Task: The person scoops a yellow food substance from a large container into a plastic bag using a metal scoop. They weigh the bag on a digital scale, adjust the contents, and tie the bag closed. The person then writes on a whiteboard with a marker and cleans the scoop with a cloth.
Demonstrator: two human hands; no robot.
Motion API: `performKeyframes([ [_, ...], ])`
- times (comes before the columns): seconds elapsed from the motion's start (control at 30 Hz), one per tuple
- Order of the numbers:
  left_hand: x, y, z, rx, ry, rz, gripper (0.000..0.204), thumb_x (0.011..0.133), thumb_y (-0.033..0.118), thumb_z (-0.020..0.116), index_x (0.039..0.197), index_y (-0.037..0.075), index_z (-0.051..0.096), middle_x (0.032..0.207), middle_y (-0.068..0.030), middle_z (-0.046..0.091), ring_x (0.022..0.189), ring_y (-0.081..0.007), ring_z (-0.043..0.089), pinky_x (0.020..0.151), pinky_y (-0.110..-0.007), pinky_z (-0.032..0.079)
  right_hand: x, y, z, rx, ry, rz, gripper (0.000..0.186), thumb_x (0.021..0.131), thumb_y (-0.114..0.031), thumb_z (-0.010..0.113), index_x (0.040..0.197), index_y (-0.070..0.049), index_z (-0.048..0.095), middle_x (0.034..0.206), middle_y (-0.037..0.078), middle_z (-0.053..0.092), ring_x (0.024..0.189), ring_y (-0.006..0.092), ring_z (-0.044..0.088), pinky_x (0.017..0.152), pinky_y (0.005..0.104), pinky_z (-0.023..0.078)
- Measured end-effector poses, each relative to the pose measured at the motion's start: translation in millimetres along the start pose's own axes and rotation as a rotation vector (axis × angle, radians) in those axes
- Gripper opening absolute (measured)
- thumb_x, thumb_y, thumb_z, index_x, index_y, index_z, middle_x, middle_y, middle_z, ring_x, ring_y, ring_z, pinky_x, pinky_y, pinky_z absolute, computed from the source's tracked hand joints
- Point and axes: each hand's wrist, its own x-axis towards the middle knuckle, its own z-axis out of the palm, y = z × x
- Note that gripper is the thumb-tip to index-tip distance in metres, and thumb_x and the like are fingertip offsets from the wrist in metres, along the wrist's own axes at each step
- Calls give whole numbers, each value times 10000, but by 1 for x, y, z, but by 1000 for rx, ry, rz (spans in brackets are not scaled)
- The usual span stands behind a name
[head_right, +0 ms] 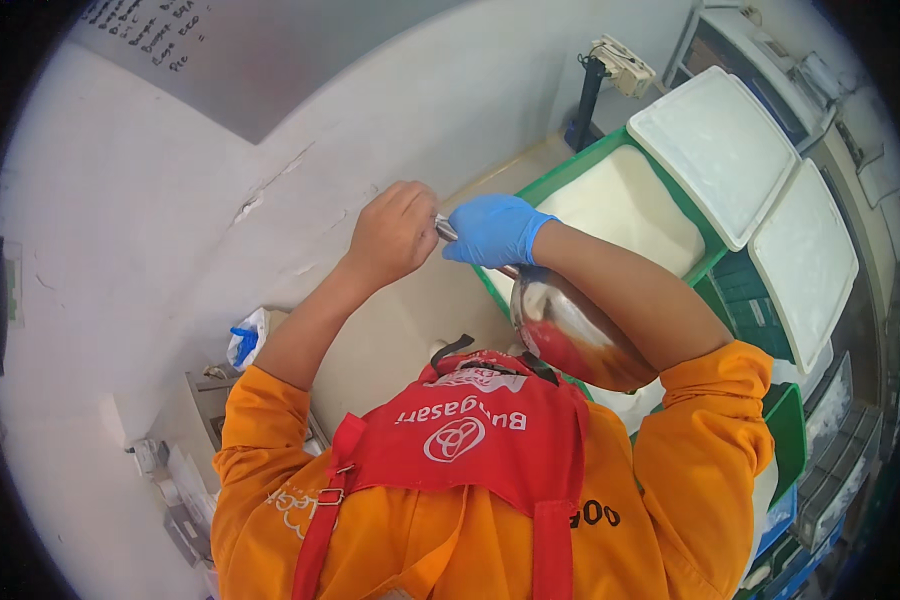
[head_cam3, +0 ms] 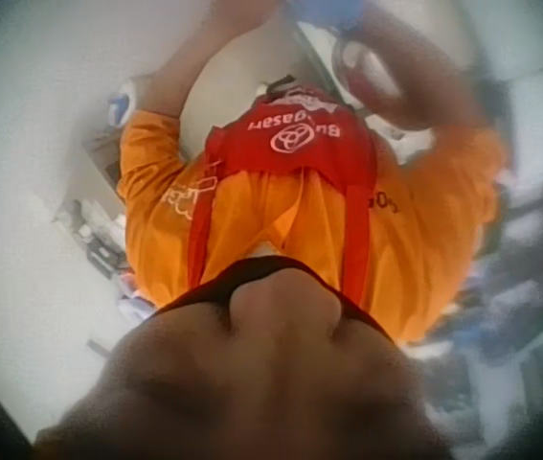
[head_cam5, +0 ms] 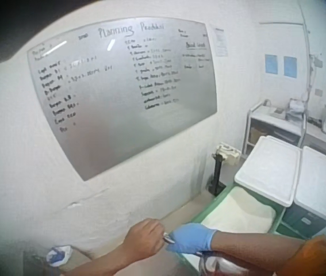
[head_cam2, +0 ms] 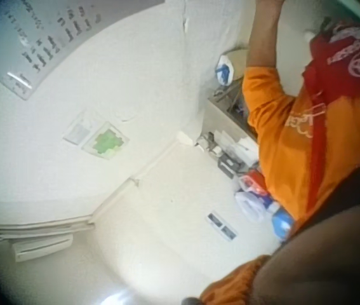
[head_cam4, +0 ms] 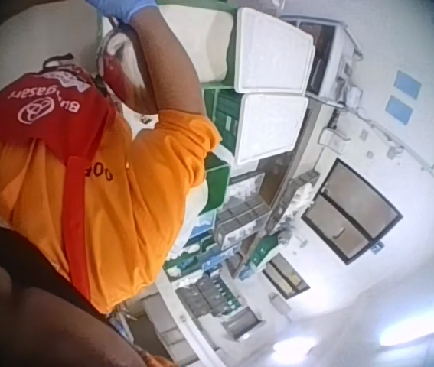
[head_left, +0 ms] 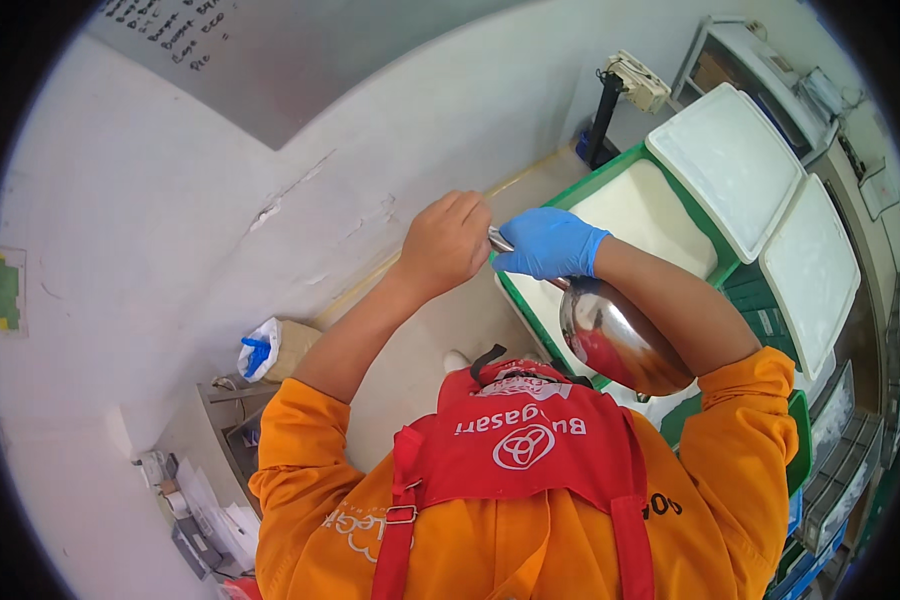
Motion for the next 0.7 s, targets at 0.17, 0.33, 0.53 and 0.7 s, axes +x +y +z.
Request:
performKeyframes([
  [0.17, -20, -21, -21, -158, 20, -135, 144, 771, 3, 664, 902, 41, 616, 994, -96, 659, 891, -307, 633, 750, -401, 516, 4, 0, 2, -53, -26, 2, 445, 897, -470, 546, 964, -46, 664, 837, 217, 673, 830, 408, 657, 782, 478, 510],
  [0.33, -41, -8, -32, -157, 138, -135, 272, 735, 62, 789, 991, 84, 698, 999, -63, 689, 905, -271, 653, 758, -369, 523, 10, -9, -1, -63, -24, -25, 437, 897, -482, 559, 969, -61, 655, 838, 208, 669, 818, 402, 655, 770, 484, 508],
  [0.53, -53, -3, -20, -27, 282, -216, 270, 692, 45, 824, 939, 91, 725, 954, -45, 691, 868, -229, 645, 717, -341, 518, 17, -27, 1, -119, 26, -64, 376, 887, -439, 599, 962, -75, 652, 847, 191, 676, 835, 397, 655, 762, 494, 508],
  [0.7, -59, 2, -19, -52, 274, -221, 160, 711, 40, 785, 842, 57, 696, 911, -46, 657, 814, -253, 614, 667, -357, 505, 23, -39, 8, -174, 36, -47, 342, 880, -401, 615, 950, -72, 679, 864, 193, 690, 842, 390, 669, 762, 490, 523],
])
